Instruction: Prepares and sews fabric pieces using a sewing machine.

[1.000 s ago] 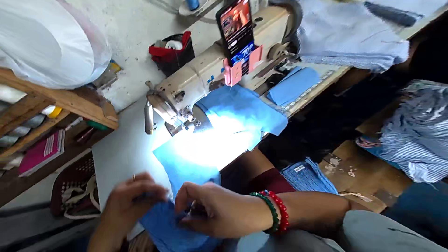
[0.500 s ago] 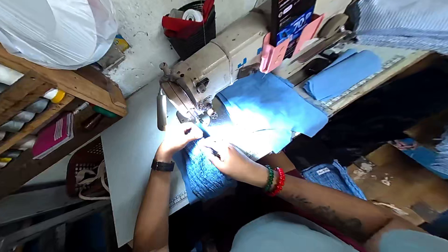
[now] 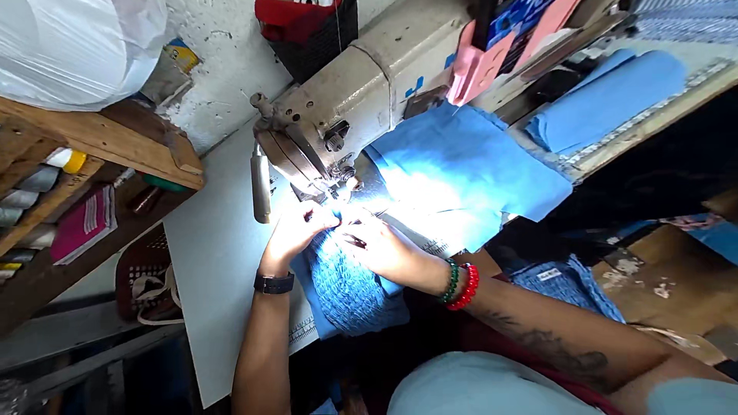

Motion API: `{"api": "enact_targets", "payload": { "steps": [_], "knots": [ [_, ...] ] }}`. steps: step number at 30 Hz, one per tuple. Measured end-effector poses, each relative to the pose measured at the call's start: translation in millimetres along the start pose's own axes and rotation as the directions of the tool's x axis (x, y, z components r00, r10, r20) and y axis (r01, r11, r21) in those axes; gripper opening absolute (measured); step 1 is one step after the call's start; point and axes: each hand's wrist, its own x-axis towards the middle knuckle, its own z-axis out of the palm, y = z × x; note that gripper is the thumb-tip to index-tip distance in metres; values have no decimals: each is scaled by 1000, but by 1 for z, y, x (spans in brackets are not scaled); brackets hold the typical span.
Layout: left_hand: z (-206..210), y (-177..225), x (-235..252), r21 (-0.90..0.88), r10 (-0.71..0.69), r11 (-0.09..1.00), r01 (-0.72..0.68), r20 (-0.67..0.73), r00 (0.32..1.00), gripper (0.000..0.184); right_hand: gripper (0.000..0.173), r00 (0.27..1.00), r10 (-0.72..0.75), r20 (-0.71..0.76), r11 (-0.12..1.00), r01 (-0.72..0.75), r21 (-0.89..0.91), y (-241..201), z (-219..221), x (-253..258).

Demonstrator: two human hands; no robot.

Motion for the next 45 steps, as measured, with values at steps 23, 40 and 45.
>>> {"api": "enact_targets", "payload": {
  "steps": [23, 40, 45],
  "knots": [
    [43, 6, -10, -50, 15, 998, -26, -206, 978, 9, 31, 998, 7, 60, 992, -15, 128, 15, -18, -12],
    [56, 5, 4, 152, -142, 967, 206, -352, 925, 17, 29, 992, 126, -8, 988, -125, 86, 13, -11, -18],
    [52, 8, 7, 205, -152, 952, 228, -331, 931, 19, 25, 992, 120, -26, 990, -117, 72, 11, -8, -20]
  ]
}}
